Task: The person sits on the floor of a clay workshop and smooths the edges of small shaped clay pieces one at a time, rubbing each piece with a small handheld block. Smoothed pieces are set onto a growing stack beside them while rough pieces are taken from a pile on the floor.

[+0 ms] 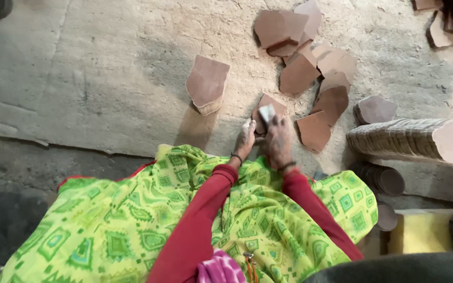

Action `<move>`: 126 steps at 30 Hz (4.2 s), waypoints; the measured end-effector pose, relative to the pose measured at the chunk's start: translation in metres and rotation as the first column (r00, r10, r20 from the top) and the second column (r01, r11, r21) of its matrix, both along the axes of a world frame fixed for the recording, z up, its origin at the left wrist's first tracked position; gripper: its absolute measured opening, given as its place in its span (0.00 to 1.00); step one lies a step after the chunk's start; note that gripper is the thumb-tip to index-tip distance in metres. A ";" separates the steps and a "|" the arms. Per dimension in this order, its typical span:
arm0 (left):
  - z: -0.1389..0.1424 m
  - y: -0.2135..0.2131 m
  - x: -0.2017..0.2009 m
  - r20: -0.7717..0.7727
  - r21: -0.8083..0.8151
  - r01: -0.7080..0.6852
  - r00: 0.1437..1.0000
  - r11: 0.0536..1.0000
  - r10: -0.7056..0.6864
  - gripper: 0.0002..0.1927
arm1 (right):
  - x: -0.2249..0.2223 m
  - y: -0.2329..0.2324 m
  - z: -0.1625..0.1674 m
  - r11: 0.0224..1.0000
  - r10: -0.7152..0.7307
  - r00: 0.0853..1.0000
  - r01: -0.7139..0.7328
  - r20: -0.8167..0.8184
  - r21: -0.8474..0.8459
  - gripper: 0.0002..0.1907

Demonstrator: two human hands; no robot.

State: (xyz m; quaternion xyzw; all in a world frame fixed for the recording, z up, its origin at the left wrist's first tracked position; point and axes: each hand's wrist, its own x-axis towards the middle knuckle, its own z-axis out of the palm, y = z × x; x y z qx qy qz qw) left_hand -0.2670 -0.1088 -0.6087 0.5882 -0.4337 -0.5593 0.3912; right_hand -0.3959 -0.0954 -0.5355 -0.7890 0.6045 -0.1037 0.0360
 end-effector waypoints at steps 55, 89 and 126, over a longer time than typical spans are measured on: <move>-0.004 -0.002 -0.005 0.167 -0.007 0.032 0.985 0.999 -0.031 0.27 | 0.001 0.006 -0.015 0.989 0.101 0.993 -0.107 -0.063 -0.098 0.12; 0.010 -0.006 -0.007 0.104 -0.073 -0.017 0.994 0.997 0.024 0.27 | 0.011 -0.046 0.020 0.993 0.097 0.995 -0.099 -0.025 -0.067 0.13; 0.012 -0.003 -0.008 -0.002 -0.159 -0.031 1.000 0.987 0.031 0.24 | -0.023 -0.021 -0.001 0.977 -0.069 0.998 0.066 -0.005 -0.201 0.19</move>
